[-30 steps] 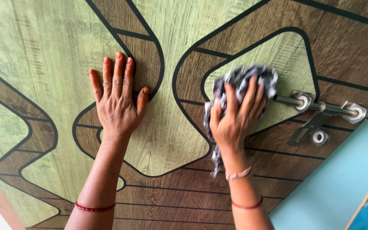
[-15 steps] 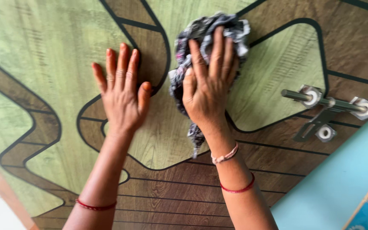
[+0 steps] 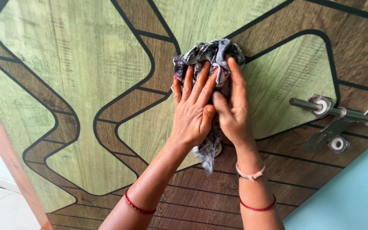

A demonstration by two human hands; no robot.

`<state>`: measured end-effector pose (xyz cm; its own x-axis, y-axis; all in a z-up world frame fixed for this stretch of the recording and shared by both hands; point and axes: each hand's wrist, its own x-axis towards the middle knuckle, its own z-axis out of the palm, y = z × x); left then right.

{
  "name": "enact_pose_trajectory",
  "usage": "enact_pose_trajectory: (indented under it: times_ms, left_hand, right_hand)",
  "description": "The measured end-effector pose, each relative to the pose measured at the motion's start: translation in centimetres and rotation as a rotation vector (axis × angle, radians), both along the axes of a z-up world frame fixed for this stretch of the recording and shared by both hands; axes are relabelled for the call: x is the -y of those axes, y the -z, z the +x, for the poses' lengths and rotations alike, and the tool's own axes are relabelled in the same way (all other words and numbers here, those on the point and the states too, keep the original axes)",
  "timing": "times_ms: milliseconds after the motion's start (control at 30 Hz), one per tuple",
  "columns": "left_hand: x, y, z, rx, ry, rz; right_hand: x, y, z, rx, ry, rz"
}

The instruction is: The person wipes the patterned wooden surface of a door and its metal latch assembly using a cloth by hand.

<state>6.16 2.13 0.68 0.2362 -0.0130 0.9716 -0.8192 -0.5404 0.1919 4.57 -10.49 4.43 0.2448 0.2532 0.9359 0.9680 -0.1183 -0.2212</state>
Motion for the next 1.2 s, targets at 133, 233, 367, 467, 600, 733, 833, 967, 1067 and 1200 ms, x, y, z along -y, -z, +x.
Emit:
enact_pose_trajectory:
  times_ms: [133, 233, 367, 467, 600, 733, 833, 967, 1067, 1200]
  left_hand:
    - [1.5, 0.6, 0.6, -0.051, -0.183, 0.146]
    - [2.9, 1.0, 1.0, 0.011, -0.328, 0.263]
    - [5.1, 1.3, 1.0, 0.13, -0.378, 0.238]
    - [7.0, 1.6, 0.7, 0.107, -0.37, 0.194]
    - [9.1, 1.4, 0.0, 0.183, -0.637, 0.348]
    - [11.6, 0.9, -0.6, 0.217, -0.508, 0.243]
    - [12.5, -0.3, -0.3, 0.197, -0.396, 0.202]
    - [10.8, -3.0, 1.3, 0.261, -0.345, 0.181]
    - [7.7, -5.3, 2.7, 0.295, -0.398, 0.177]
    - [0.3, -7.3, 3.8, 0.345, -0.522, 0.053]
  right_hand:
    - [1.9, 1.0, -0.7, 0.198, 0.421, -0.135]
    - [3.4, 2.1, -0.7, 0.242, 0.592, -0.104]
    - [5.8, 2.7, -0.9, 0.48, 1.012, -0.134]
    - [7.6, 2.7, -1.4, 0.56, 1.134, -0.055]
    - [10.4, 2.3, -2.6, 0.494, 1.341, 0.036]
    - [12.2, 2.3, -1.9, 0.429, 1.33, -0.032]
    - [12.8, 2.5, -0.7, 0.432, 1.304, -0.045]
    - [13.7, 3.1, 0.1, 0.477, 1.351, -0.065]
    - [14.4, 3.4, 1.0, 0.507, 1.384, -0.085]
    - [15.1, 3.9, 1.4, 0.56, 1.497, -0.135]
